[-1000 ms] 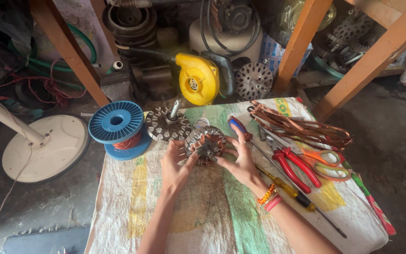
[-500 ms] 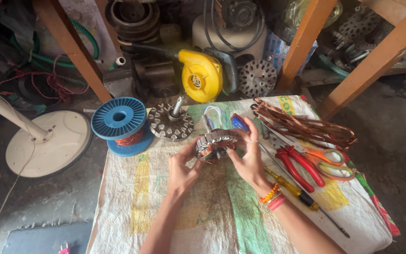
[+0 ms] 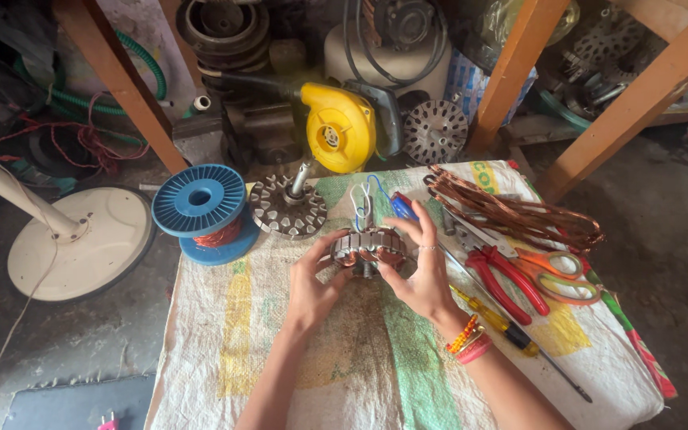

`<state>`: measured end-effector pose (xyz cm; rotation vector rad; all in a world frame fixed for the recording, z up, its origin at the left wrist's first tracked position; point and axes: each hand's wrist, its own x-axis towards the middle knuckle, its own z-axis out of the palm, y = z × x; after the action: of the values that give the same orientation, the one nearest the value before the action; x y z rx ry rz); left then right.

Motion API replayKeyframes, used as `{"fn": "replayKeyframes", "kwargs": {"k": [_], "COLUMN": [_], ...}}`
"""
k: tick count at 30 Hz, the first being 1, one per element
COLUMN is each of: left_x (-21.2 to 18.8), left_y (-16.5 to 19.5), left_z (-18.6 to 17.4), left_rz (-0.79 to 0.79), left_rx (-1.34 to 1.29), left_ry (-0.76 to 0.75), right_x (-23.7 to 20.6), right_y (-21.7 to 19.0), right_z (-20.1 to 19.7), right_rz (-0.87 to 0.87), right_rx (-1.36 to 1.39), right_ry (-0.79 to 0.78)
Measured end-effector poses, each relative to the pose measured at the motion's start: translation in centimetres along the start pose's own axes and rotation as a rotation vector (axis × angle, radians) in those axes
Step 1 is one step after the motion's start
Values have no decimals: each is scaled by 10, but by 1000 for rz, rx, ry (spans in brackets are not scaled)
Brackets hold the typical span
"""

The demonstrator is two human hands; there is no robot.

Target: The person winds enameled copper wire by hand around the slots of a motor armature, pulling wire from a spool and guiding it around the core. They use pliers and a screwdriver to press and adjust the windings as they work around the armature.

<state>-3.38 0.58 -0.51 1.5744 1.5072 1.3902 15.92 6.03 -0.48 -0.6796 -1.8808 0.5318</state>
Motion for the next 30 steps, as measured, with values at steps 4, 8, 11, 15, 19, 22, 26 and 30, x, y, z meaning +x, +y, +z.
{"fn": "replayKeyframes", "kwargs": {"k": [4, 8, 11, 15, 19, 22, 26, 30], "left_x": [2, 0, -4, -5, -3, -5, -10, -7], "left_y": [-9, -16, -21, -22, -15, -9, -9, -15], "left_z": [2, 3, 4, 7, 6, 3, 5, 8], "left_rz": [-185, -87, -35, 14, 62, 274, 252, 176], "left_rx": [-29, -37, -19, -44, 27, 143, 196, 159], "left_ry": [-1, 31, 66, 118, 1, 54, 32, 52], "right_x": [3, -3, -11, -16, -13, -8, -7, 1], "right_y": [1, 7, 14, 23, 26, 20, 5, 6], "right_z": [-2, 5, 10, 10, 4, 4, 1, -6], "right_rz": [202, 372, 276, -6, -58, -37, -68, 15], "right_rx": [38, 115, 180, -30, 6, 3, -68, -63], "right_ry": [-86, -84, -75, -35, -55, -98, -91, -149]}}
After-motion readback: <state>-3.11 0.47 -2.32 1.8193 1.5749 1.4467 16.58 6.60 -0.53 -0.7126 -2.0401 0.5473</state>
